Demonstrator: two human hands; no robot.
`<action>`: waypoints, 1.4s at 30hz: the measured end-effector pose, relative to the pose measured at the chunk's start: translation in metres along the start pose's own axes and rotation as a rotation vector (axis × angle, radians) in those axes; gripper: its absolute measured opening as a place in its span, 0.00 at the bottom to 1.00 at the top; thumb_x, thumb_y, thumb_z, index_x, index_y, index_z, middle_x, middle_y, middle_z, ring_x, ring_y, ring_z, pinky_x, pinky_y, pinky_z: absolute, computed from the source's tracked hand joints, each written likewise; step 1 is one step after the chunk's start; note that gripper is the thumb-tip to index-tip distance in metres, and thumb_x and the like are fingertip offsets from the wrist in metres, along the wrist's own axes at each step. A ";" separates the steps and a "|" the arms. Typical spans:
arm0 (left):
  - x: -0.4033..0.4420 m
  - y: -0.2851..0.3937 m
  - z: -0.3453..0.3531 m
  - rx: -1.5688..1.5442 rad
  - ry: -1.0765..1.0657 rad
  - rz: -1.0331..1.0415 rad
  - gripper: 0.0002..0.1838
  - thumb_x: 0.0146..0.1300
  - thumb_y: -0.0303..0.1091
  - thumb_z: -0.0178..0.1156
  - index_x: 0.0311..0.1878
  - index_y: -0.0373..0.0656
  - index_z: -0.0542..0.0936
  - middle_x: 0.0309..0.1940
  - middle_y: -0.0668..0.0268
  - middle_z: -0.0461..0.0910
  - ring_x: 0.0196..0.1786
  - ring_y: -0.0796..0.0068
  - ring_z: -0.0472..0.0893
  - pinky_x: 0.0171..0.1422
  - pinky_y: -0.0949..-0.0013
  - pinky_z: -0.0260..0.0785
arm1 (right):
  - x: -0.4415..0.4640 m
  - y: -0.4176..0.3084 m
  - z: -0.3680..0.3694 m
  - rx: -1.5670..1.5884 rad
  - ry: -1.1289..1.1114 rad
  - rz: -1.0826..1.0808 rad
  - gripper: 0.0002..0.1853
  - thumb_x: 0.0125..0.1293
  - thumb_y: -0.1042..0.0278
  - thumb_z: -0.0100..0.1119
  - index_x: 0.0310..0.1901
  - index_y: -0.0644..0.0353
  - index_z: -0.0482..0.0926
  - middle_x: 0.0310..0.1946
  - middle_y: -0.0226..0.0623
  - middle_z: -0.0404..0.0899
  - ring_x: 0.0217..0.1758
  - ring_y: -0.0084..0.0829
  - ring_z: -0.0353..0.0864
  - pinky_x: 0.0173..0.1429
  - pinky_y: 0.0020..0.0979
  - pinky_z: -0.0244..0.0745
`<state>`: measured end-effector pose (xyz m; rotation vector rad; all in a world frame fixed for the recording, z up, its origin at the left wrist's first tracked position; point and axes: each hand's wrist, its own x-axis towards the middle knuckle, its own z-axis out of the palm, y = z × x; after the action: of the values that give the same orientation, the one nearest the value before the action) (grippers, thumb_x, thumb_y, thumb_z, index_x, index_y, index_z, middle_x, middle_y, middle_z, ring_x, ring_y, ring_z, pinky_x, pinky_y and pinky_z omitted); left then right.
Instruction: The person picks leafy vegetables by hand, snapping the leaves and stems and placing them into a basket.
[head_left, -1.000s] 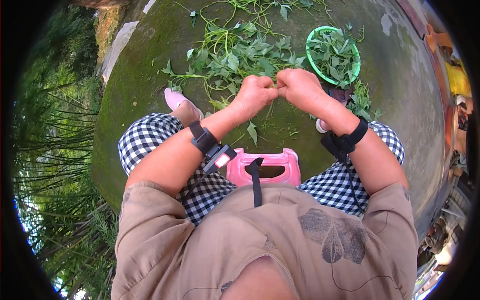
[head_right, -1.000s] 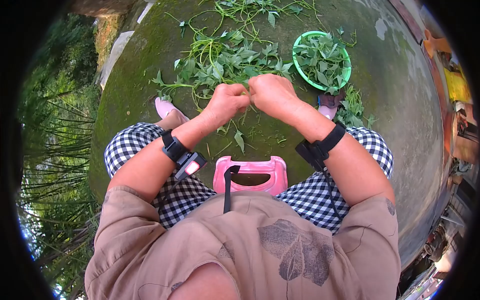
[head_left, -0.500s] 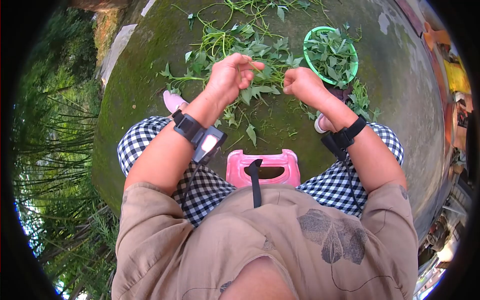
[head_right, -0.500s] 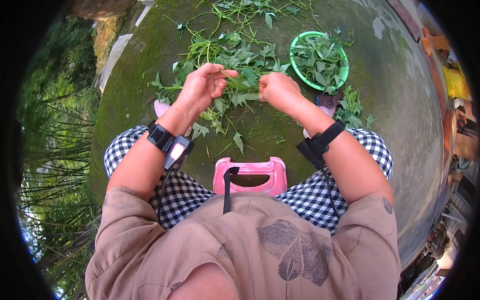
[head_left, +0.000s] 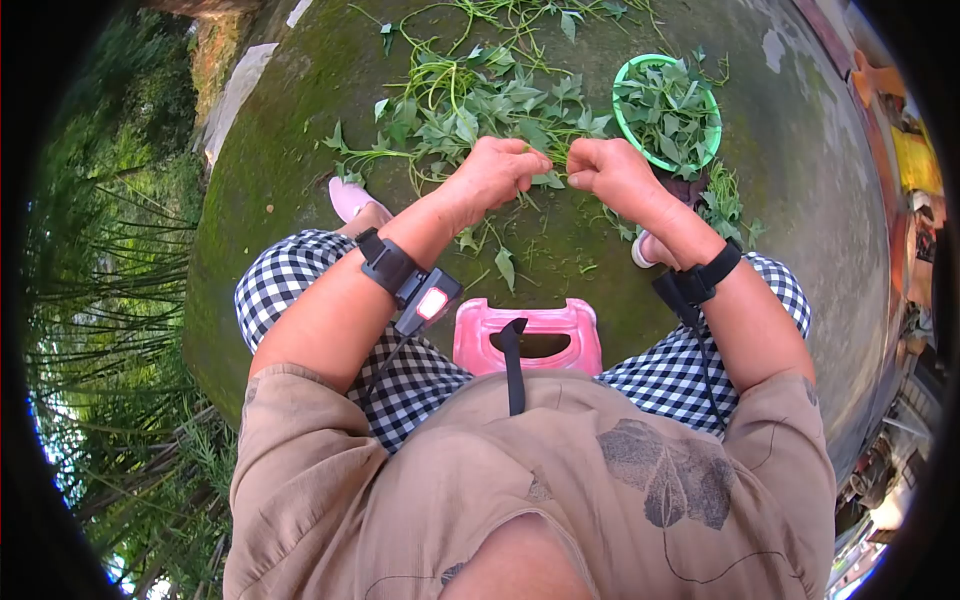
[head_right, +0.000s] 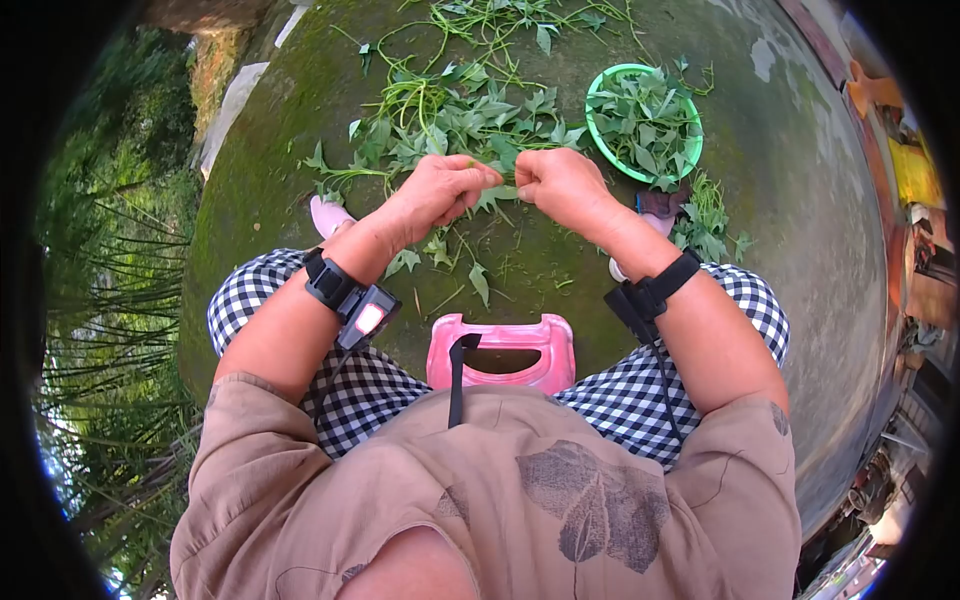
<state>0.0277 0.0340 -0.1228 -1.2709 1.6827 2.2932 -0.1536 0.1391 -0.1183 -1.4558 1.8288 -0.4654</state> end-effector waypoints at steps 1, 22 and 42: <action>-0.001 0.001 0.001 0.005 -0.011 -0.022 0.12 0.61 0.33 0.59 0.44 0.37 0.82 0.18 0.75 0.71 0.14 0.89 0.62 0.15 0.80 0.49 | 0.000 -0.001 0.000 0.013 0.007 -0.006 0.08 0.52 0.65 0.63 0.32 0.58 0.78 0.25 0.40 0.79 0.31 0.42 0.79 0.36 0.40 0.71; 0.000 -0.005 0.005 -0.111 0.037 -0.022 0.04 0.53 0.28 0.60 0.25 0.40 0.78 0.16 0.70 0.71 0.12 0.84 0.62 0.14 0.77 0.49 | 0.004 -0.014 -0.002 0.876 0.097 0.078 0.03 0.59 0.74 0.61 0.34 0.60 0.78 0.24 0.27 0.78 0.25 0.18 0.78 0.29 0.19 0.69; 0.025 -0.008 0.013 -0.667 0.156 -0.152 0.09 0.65 0.35 0.48 0.44 0.42 0.71 0.40 0.59 0.81 0.39 0.66 0.82 0.25 0.72 0.59 | 0.030 -0.024 0.025 0.445 0.261 0.355 0.06 0.56 0.68 0.59 0.29 0.61 0.78 0.24 0.40 0.82 0.29 0.35 0.83 0.36 0.40 0.74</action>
<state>0.0074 0.0374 -0.1433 -1.6342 0.8006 2.8211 -0.1215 0.1075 -0.1278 -0.7812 1.9703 -0.8457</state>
